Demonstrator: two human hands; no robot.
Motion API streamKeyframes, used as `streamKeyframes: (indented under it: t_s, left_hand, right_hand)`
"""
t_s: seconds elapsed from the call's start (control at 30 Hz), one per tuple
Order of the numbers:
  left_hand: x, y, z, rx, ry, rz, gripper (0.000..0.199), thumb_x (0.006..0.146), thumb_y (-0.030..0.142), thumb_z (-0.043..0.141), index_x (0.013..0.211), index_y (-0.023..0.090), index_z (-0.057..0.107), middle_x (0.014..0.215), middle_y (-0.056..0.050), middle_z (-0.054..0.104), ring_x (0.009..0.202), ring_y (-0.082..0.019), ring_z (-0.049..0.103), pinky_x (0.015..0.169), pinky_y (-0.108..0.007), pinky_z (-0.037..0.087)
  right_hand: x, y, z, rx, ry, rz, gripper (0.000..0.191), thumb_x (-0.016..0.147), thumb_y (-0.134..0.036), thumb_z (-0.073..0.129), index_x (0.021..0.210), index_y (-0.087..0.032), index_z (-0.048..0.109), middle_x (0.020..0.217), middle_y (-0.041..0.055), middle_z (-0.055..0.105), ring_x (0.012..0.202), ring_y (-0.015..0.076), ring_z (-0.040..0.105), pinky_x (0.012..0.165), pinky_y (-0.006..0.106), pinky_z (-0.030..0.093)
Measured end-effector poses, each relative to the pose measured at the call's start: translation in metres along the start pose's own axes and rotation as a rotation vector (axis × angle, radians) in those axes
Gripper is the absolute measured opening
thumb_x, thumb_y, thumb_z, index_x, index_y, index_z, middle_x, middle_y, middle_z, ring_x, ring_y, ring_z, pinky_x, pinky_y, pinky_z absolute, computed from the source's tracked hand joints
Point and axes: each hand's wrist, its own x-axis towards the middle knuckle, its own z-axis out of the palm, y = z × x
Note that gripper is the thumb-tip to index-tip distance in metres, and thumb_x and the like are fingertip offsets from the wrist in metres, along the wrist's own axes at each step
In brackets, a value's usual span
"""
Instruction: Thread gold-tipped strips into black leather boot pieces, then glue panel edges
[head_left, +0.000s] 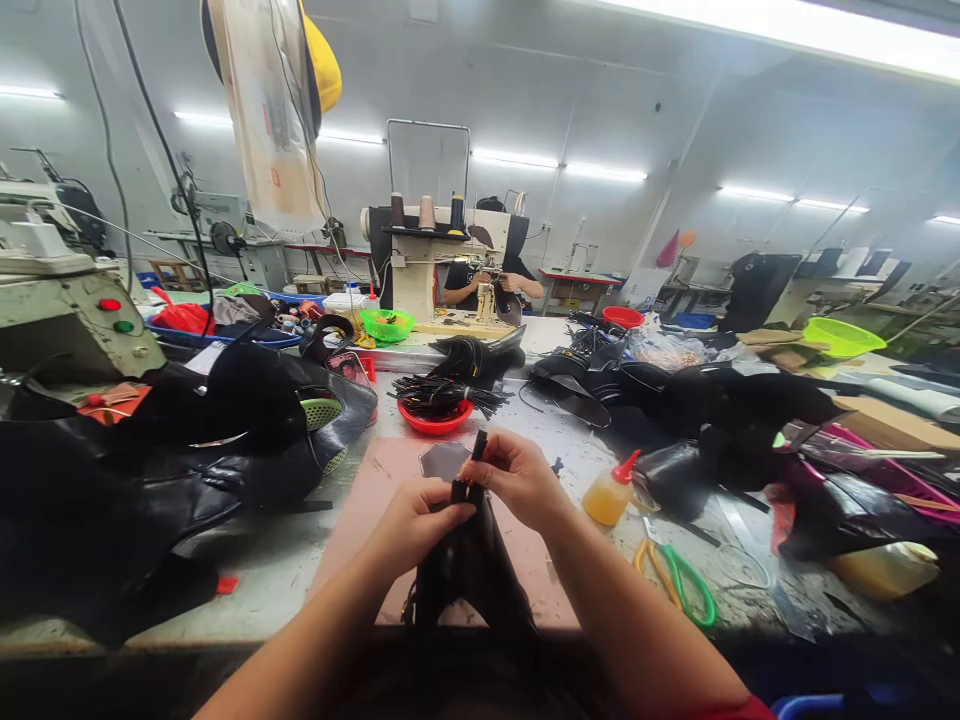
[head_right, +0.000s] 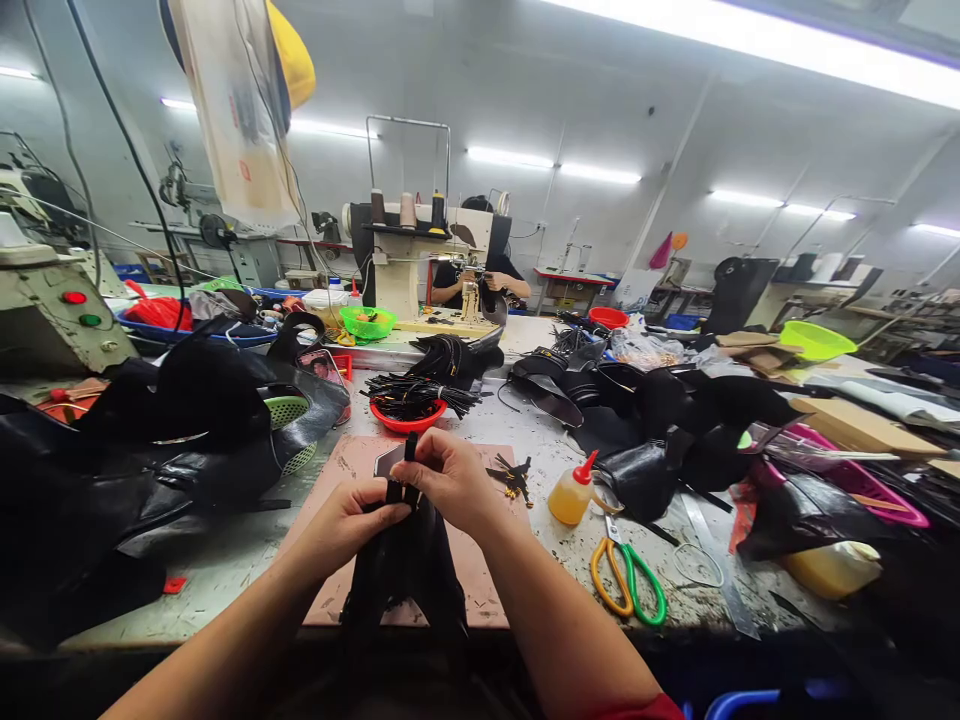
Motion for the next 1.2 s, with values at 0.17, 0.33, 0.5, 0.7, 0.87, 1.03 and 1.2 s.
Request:
streamKeyframes:
  t_s: [0.17,0.33,0.5,0.7,0.87,1.03,1.2]
  left_hand:
    - [-0.001,0.001,0.000,-0.049,0.011,-0.027,0.030,0.063,0.042,0.062,0.060,0.012,0.059,0.055,0.002,0.046,0.054,-0.011,0.039,0.052,-0.023,0.032]
    - [-0.001,0.000,0.000,-0.030,0.043,-0.020,0.029,0.062,0.040,0.063,0.060,0.011,0.063,0.055,0.001,0.050,0.056,-0.013,0.043,0.054,-0.024,0.034]
    - [-0.001,-0.007,-0.003,-0.052,0.058,0.049,0.034,0.063,0.045,0.065,0.062,0.011,0.066,0.055,0.001,0.052,0.056,-0.013,0.044,0.053,-0.023,0.035]
    - [-0.004,-0.002,-0.004,-0.121,0.046,-0.006,0.039,0.062,0.051,0.067,0.065,0.011,0.067,0.058,-0.001,0.054,0.058,-0.014,0.045,0.054,-0.024,0.036]
    - [-0.006,-0.001,-0.004,-0.095,0.024,0.028,0.037,0.063,0.047,0.067,0.059,0.011,0.062,0.055,0.001,0.047,0.057,-0.012,0.039,0.055,-0.023,0.031]
    - [-0.007,-0.009,-0.007,-0.047,0.018,0.050,0.032,0.067,0.042,0.062,0.061,0.011,0.062,0.058,0.001,0.047,0.057,-0.012,0.039,0.054,-0.024,0.031]
    - [-0.007,-0.009,-0.010,-0.009,-0.046,0.042,0.020,0.066,0.032,0.063,0.068,0.012,0.062,0.064,0.000,0.053,0.064,-0.014,0.045,0.059,-0.024,0.037]
  right_hand:
    - [-0.002,0.002,0.000,-0.108,0.048,-0.063,0.034,0.068,-0.046,0.064,0.059,-0.019,0.045,0.054,-0.0046,0.044,0.051,0.0095,0.039,0.051,0.024,0.032]
    - [-0.004,0.009,0.005,-0.224,0.060,-0.099,0.029,0.072,-0.039,0.062,0.059,-0.018,0.046,0.053,-0.0049,0.044,0.051,0.0092,0.038,0.050,0.023,0.031]
    - [-0.017,-0.001,0.002,-0.310,-0.070,-0.259,0.025,0.071,-0.040,0.066,0.072,-0.020,0.052,0.078,0.0020,0.058,0.072,0.0152,0.053,0.067,0.028,0.043]
    - [-0.012,-0.010,-0.023,-0.193,-0.334,-0.335,0.060,0.065,-0.061,0.064,0.106,-0.020,0.050,0.106,0.0093,0.055,0.096,0.0209,0.052,0.078,0.032,0.042]
    - [0.006,-0.004,-0.017,-0.248,-0.348,-0.184,0.019,0.078,-0.037,0.058,0.078,-0.018,0.058,0.074,0.0012,0.059,0.069,0.0139,0.054,0.065,0.026,0.042]
    - [0.009,-0.007,-0.005,-0.344,-0.333,-0.210,0.013,0.079,-0.021,0.055,0.066,-0.018,0.055,0.062,-0.0015,0.057,0.059,0.0117,0.051,0.057,0.023,0.039]
    - [-0.001,-0.009,0.004,-0.711,-0.164,-0.435,0.011,0.080,-0.014,0.053,0.070,-0.018,0.052,0.068,0.0021,0.056,0.065,0.0147,0.049,0.060,0.026,0.037]
